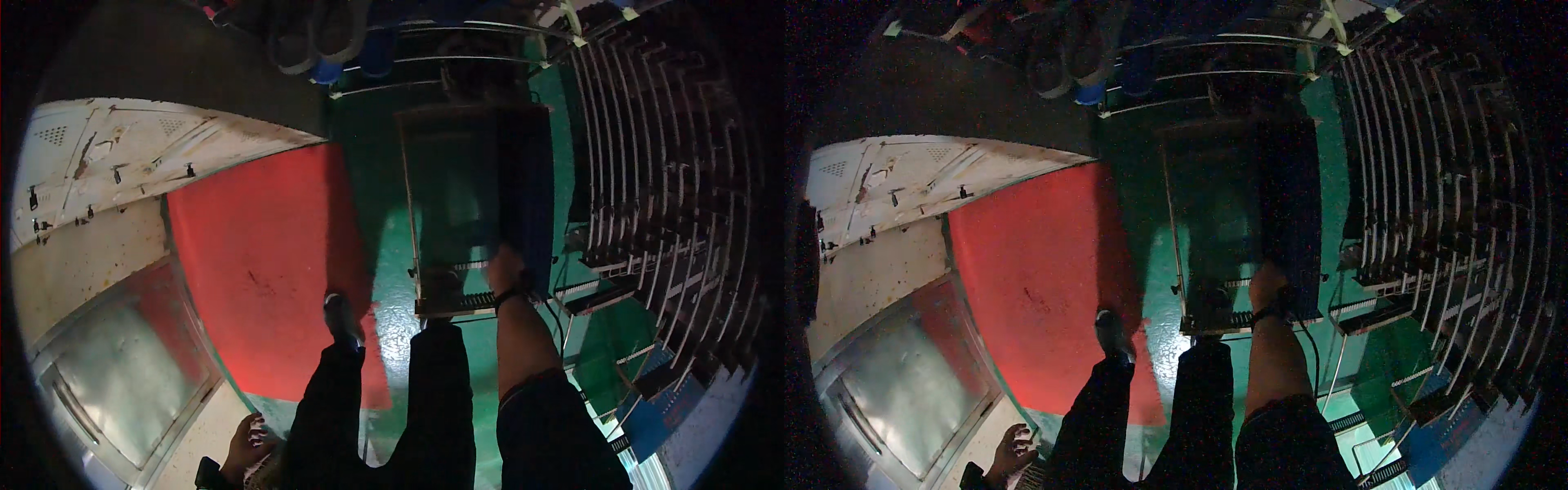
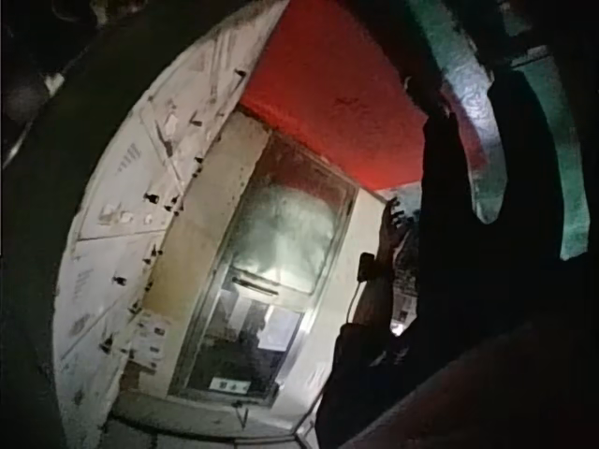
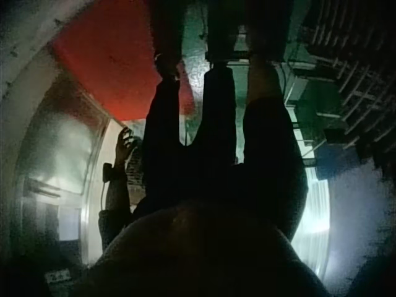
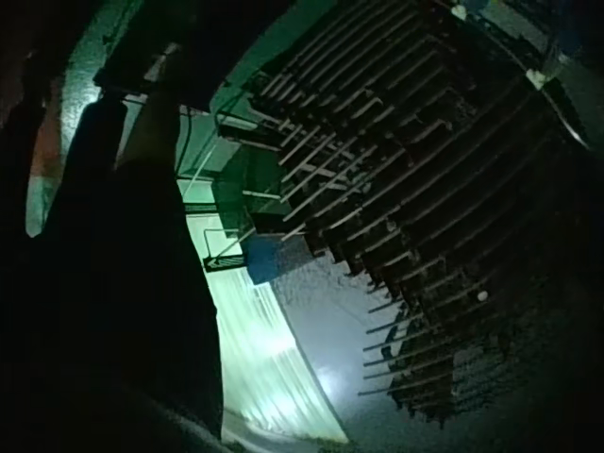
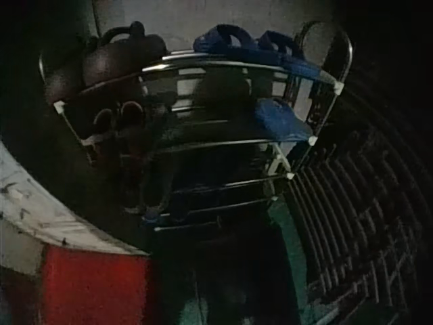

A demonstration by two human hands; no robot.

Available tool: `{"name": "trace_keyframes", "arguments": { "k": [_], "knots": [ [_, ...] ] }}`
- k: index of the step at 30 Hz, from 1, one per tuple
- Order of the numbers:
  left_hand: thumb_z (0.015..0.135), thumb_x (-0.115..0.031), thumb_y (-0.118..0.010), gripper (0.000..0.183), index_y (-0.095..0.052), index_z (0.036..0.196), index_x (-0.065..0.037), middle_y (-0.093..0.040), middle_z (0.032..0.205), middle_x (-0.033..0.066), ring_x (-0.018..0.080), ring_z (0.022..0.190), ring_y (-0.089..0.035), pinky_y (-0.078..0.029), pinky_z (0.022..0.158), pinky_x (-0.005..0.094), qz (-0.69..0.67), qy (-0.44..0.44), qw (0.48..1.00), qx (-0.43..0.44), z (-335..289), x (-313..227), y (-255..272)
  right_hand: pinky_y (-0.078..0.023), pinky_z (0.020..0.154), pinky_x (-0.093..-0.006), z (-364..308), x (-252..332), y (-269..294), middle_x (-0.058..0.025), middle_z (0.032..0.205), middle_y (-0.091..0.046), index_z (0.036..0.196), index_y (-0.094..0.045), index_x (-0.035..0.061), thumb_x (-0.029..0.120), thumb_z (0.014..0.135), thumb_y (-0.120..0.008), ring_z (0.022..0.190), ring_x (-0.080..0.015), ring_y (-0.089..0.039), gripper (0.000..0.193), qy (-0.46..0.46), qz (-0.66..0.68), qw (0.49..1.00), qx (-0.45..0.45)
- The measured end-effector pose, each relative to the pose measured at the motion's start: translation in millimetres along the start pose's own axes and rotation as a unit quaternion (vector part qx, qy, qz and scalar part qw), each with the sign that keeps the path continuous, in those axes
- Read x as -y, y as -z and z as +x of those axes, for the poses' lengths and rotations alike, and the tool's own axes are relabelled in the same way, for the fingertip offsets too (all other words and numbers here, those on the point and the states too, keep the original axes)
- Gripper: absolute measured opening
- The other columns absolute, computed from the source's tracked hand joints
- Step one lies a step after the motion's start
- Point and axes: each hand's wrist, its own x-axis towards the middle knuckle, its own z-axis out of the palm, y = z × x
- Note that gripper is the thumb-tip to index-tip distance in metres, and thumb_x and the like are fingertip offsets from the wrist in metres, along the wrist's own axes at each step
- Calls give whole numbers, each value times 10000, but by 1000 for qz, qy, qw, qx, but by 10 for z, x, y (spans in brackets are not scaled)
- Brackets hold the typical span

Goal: Moving circuit board panels from racks and boxes and loading them onto a conveyor machine for processing.

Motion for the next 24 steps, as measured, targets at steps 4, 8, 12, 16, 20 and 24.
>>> {"name": "trace_keyframes", "arguments": {
  "k": [4,8,12,16,20,24],
  "knots": [
    [755,-101,-846,837,-396,1462,-114,-537,1334,78,192,1059,-585,-518,874,357,27,-25,998,55,288,-9,-63,-540,715,-549,298,-952,50,-205,876,-680,882,-661,77,139,837,-636,827,-452,-660,80,126,-54,990,-14],
    [765,-114,-843,802,-418,1444,-94,-548,1328,86,193,1082,-581,-511,888,365,11,4,999,35,37,-133,41,-495,604,-457,-145,-175,648,-136,786,-653,870,-637,88,112,845,-678,746,-338,-655,54,131,37,987,-81],
    [787,-123,-826,783,-411,1450,-81,-557,1311,94,234,1142,-572,-499,919,375,10,-91,994,64,63,-512,-88,-498,653,-486,-564,-246,1738,-178,805,-637,820,-628,72,146,878,-630,759,-374,-628,95,147,39,988,-34],
    [803,-119,-817,790,-389,1467,-91,-525,1338,91,242,1188,-544,-486,951,372,43,-204,972,111,-117,-1259,-288,-470,622,-368,-1094,-482,2990,-86,749,-582,871,-638,60,132,917,-641,683,-202,-583,85,112,447,868,186],
    [894,-143,-732,703,-360,1491,-123,-481,1380,89,231,1203,-528,-491,977,391,-91,-319,922,199,-602,-2185,-553,-466,659,-305,-2070,-108,4420,12,826,-567,937,-652,46,165,961,-670,770,-84,-532,123,140,560,799,168],
    [990,-212,-601,519,-390,1454,-114,-513,1339,113,249,1172,-562,-503,988,400,-266,-370,849,267,-1410,-2998,-693,-436,634,-266,-3144,552,5818,27,808,-558,907,-635,26,128,948,-695,771,-57,-504,125,153,507,841,108]
  ]
}}
